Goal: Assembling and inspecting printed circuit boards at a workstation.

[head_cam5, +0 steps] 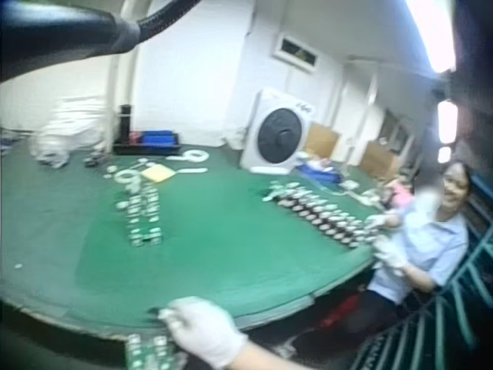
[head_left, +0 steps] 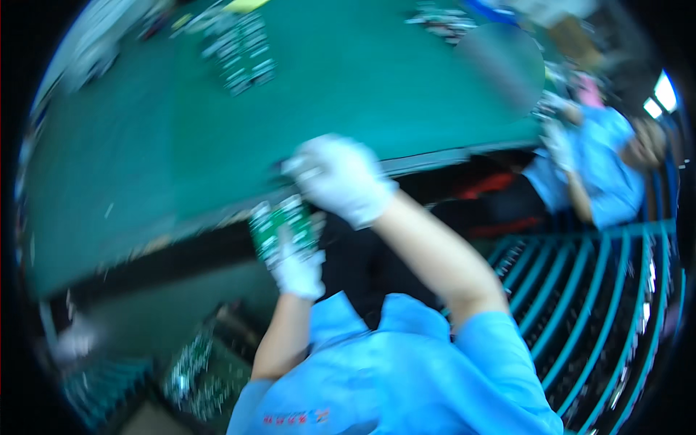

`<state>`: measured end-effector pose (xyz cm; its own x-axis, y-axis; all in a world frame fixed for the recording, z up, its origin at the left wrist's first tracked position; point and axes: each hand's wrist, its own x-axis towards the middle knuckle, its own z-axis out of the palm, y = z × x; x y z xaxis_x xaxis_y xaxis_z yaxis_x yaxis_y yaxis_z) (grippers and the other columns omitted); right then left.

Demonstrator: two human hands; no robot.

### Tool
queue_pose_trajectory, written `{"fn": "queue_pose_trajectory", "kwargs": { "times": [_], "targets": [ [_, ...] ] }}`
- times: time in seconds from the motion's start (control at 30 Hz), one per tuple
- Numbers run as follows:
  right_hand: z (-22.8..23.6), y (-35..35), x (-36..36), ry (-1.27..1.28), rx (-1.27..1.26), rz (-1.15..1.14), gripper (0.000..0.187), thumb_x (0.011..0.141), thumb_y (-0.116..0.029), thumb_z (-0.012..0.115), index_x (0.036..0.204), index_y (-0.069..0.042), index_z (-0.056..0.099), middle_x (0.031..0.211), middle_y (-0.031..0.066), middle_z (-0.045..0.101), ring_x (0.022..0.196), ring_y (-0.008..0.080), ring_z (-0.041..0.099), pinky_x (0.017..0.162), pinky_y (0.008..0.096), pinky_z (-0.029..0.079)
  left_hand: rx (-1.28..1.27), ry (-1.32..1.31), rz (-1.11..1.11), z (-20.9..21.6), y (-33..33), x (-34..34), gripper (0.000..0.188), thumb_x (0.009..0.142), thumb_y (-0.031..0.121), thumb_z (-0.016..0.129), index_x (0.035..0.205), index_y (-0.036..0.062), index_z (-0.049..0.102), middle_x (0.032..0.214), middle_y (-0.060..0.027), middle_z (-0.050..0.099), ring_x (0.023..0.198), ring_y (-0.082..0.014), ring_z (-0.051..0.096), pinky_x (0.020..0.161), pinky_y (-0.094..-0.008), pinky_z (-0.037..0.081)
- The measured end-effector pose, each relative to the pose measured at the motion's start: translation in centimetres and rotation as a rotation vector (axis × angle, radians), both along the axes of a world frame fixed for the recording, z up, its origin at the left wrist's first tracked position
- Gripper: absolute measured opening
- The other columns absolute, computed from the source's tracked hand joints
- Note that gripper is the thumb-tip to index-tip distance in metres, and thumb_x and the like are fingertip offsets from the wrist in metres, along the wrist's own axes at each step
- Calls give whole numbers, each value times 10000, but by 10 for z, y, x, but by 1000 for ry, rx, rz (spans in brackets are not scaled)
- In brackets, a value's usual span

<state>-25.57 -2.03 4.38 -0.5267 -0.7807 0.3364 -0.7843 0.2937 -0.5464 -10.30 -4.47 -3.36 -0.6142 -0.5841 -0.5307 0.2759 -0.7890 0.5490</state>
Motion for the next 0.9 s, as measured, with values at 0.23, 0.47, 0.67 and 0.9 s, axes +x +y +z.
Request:
{"fn": "queue_pose_trajectory", "kwargs": {
  "times": [0.23,0.47,0.67,0.9],
  "targets": [
    [-31,29,6,101,57,65,126,787,-169,645,793,-66,573,729,100,570,703,300,578,593,384,471,-46,96,25,-28,1,2,432,953,299,452,1190,-62,450,1043,-243,610,959,-294,631,888,-355,499],
    [-36,11,22,167,93,85,126,800,-176,630,767,-79,555,720,80,552,692,276,576,578,378,470,-19,130,23,-24,-2,2,413,975,254,400,1240,-59,447,1157,-180,578,1061,-229,588,938,-300,449],
    [-39,9,16,243,90,156,123,818,-184,607,779,-85,546,721,75,545,691,272,569,556,377,466,-66,150,19,-24,-3,2,381,984,283,390,1168,-35,492,1043,-187,616,967,-230,624,888,-319,485],
    [-42,15,6,275,96,278,94,794,-114,629,778,-78,543,731,77,555,681,287,573,562,382,463,-50,144,60,-20,0,1,366,975,240,399,1180,-53,480,1063,-208,607,981,-238,624,880,-312,495]
  ]
}}
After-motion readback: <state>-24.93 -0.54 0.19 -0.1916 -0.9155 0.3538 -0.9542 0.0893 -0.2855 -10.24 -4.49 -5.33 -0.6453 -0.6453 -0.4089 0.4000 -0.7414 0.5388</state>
